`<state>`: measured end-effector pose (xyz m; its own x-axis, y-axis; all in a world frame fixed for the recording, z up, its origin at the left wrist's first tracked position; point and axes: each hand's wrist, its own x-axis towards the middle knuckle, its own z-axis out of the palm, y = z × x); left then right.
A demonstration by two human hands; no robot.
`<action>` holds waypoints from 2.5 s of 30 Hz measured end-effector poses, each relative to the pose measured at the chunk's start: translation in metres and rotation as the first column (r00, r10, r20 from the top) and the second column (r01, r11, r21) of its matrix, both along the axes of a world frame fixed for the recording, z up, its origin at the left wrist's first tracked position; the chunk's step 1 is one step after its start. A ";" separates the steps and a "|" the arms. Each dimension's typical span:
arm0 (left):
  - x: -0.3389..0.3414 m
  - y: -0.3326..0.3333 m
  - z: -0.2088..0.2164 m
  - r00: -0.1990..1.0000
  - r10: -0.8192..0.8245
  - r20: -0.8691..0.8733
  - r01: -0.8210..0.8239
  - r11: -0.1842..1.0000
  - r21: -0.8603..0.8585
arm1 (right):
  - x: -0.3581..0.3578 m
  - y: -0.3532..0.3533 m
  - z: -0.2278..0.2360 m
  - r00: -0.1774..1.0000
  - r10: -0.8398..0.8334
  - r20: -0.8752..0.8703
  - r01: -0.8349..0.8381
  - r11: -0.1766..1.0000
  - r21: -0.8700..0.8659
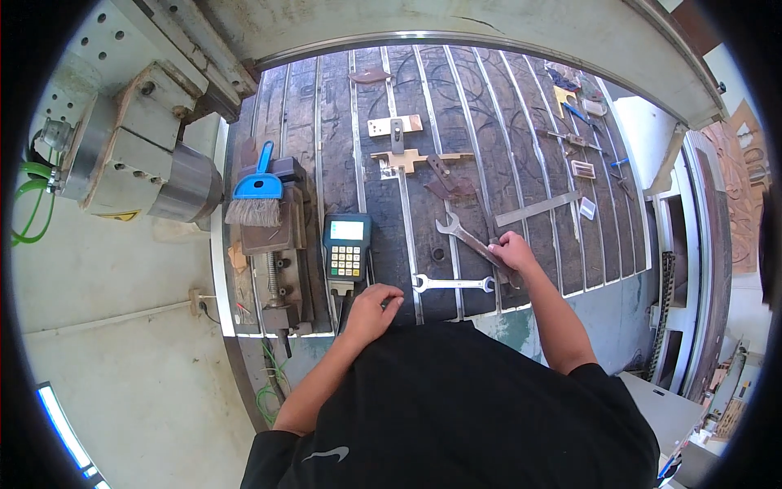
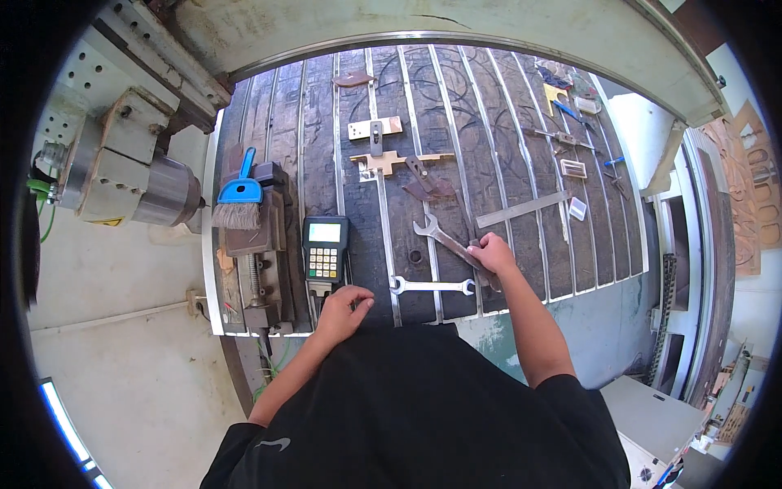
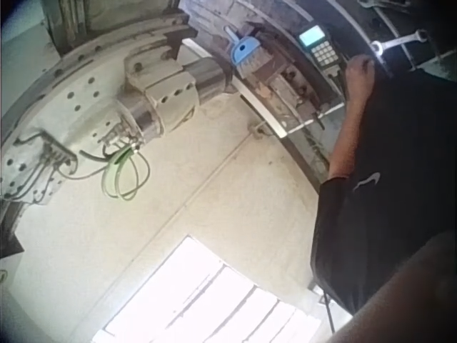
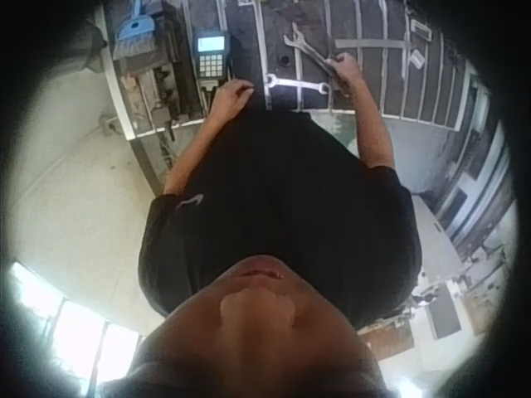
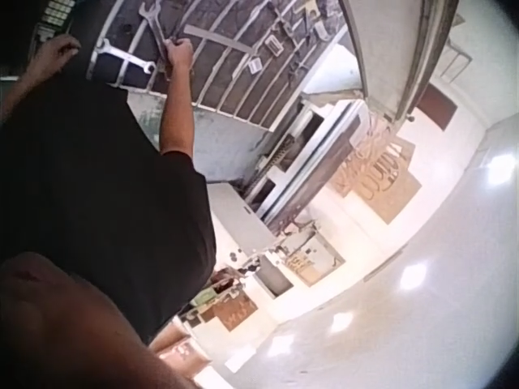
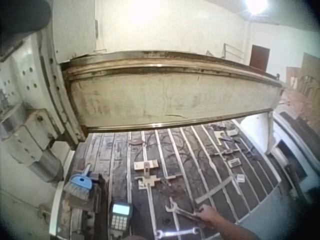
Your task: Adjusting the spindle and tool bit on a CNC machine using wrenches and a control pendant.
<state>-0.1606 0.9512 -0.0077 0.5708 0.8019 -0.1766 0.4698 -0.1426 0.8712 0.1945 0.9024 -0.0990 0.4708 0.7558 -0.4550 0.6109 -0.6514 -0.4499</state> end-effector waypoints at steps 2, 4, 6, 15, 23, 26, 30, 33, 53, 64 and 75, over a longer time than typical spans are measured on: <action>0.002 0.000 -0.005 1.000 -0.014 0.016 0.014 0.999 0.039 | -0.005 0.011 0.003 0.983 -0.158 -0.089 0.149 0.984 -0.097; 0.004 0.000 -0.009 0.999 -0.021 0.025 0.019 0.997 0.073 | -0.016 0.021 0.019 0.997 -0.079 0.018 0.081 0.989 -0.125; 0.008 0.002 -0.010 0.995 -0.085 0.045 0.080 0.993 0.089 | -0.024 0.019 0.027 0.992 -0.010 0.126 0.030 0.987 -0.156; 0.026 0.014 -0.002 0.983 -0.168 0.068 0.158 0.977 0.140 | -0.016 -0.003 0.006 0.929 -0.215 0.301 0.048 0.878 0.477; 0.042 0.026 0.010 0.974 -0.213 0.073 0.191 0.954 0.233 | -0.019 0.025 0.064 0.877 -0.319 0.359 -0.057 0.673 0.737; 0.047 0.026 0.020 0.981 -0.183 0.070 0.151 0.933 0.327 | -0.074 0.021 0.082 0.981 0.006 -0.192 0.110 0.800 0.589; 0.051 0.026 0.023 0.932 -0.349 -0.097 0.343 0.764 0.546 | -0.143 0.003 0.065 0.216 -0.166 -0.962 0.370 0.926 -0.076; 0.044 0.020 0.027 0.880 -0.455 -0.134 0.457 0.734 0.502 | -0.166 -0.001 0.075 0.020 -0.140 -0.990 0.484 0.868 -0.113; -0.055 0.125 0.114 0.996 0.077 0.035 -0.070 0.517 0.853 | -0.095 -0.075 0.011 0.816 0.499 0.293 -0.554 0.819 0.148; -0.069 0.144 0.115 0.996 0.076 0.052 -0.085 0.548 0.832 | -0.117 -0.103 -0.008 0.833 0.544 0.099 -0.551 0.832 0.064; -0.072 0.150 0.114 0.988 0.062 0.142 -0.152 0.587 0.795 | -0.175 -0.021 0.117 0.913 0.376 -0.156 -0.134 0.638 0.758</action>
<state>-0.2330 1.1016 0.1064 0.4482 0.6490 0.6148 0.4560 -0.7575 0.4671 0.0198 0.8810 0.0177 0.1540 0.9652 0.2113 0.4718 0.1161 -0.8740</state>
